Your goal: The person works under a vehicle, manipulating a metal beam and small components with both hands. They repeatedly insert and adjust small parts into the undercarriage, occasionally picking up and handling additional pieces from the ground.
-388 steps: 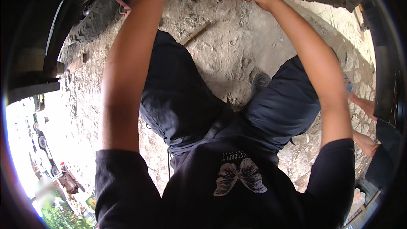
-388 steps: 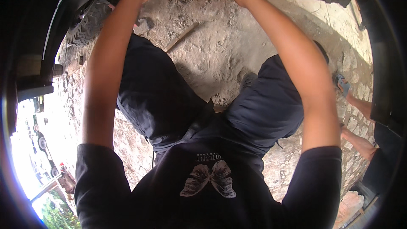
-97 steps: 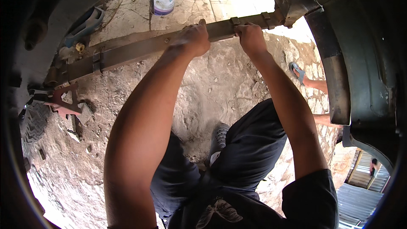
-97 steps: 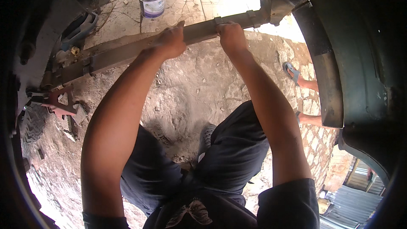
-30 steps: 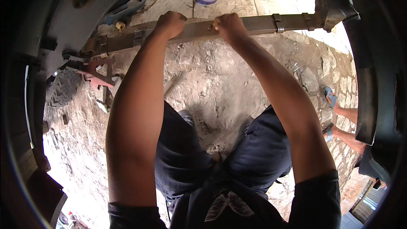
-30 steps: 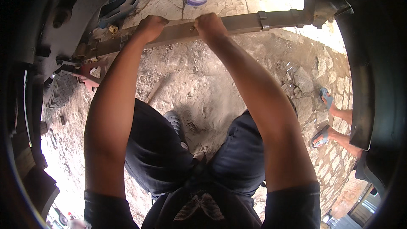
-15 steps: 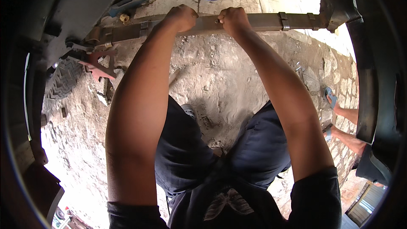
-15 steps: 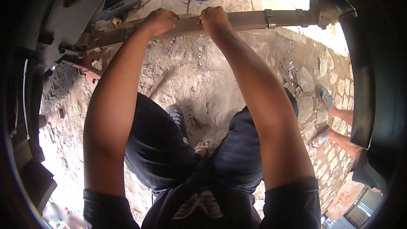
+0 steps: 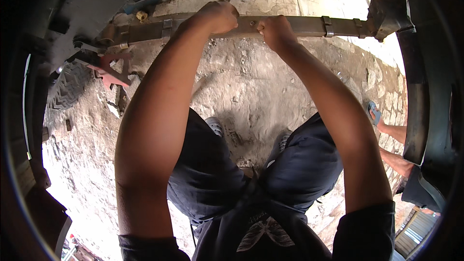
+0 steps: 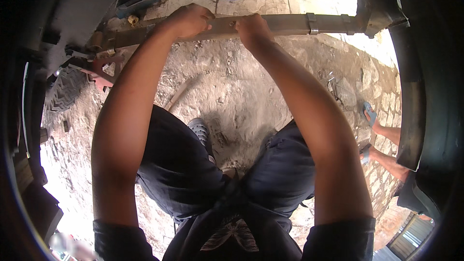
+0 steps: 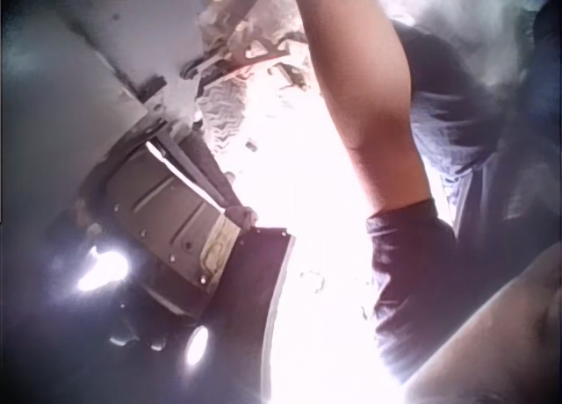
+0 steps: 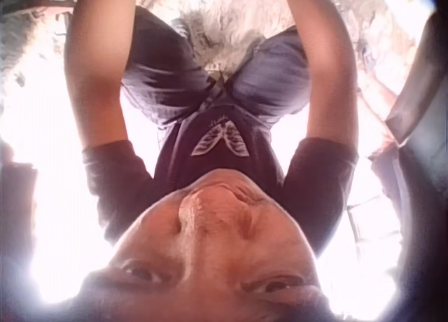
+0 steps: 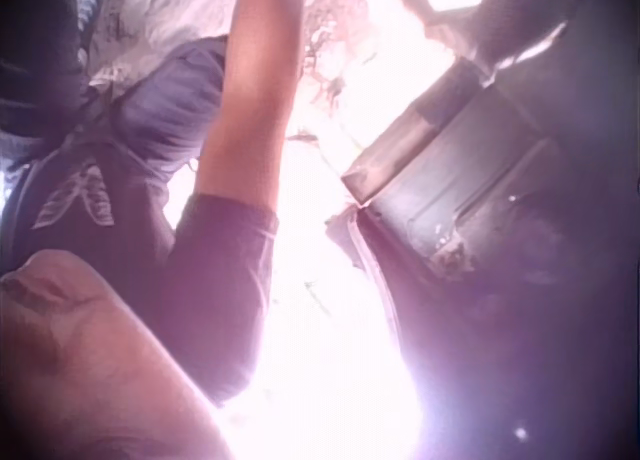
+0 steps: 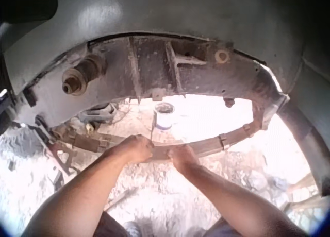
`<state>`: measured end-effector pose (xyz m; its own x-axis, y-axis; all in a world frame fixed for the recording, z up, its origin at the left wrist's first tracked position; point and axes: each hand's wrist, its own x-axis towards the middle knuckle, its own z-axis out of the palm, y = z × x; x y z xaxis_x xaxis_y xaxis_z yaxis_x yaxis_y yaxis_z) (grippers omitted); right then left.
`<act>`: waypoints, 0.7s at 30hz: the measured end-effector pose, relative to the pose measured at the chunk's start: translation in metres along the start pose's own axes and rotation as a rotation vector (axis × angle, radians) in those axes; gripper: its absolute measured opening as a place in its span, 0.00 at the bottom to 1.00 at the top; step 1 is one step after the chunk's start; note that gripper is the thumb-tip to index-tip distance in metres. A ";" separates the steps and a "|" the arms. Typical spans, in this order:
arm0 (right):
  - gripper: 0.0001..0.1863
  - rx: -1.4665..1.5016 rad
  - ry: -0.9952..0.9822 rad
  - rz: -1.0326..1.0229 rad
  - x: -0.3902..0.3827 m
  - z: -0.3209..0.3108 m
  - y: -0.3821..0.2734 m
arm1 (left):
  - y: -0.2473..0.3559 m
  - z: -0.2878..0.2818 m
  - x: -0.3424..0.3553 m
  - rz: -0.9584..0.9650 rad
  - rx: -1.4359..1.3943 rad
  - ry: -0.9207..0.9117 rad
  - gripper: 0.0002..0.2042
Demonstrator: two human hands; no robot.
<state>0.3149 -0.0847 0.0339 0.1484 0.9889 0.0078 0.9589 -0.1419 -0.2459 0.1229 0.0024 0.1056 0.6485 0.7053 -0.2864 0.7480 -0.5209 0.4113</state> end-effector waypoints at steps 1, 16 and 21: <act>0.06 -0.076 0.042 -0.064 0.000 0.004 0.005 | -0.001 0.000 0.002 0.014 -0.033 0.002 0.22; 0.07 -0.007 0.082 -0.127 0.004 0.015 0.013 | -0.006 0.018 0.026 -0.112 0.179 -0.083 0.24; 0.03 0.042 0.179 0.019 0.044 0.023 0.015 | -0.007 0.020 0.020 -0.088 0.131 -0.068 0.25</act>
<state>0.3305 -0.0424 0.0087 0.2106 0.9619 0.1744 0.9451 -0.1548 -0.2878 0.1341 0.0104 0.0793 0.5848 0.7187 -0.3763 0.8112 -0.5204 0.2667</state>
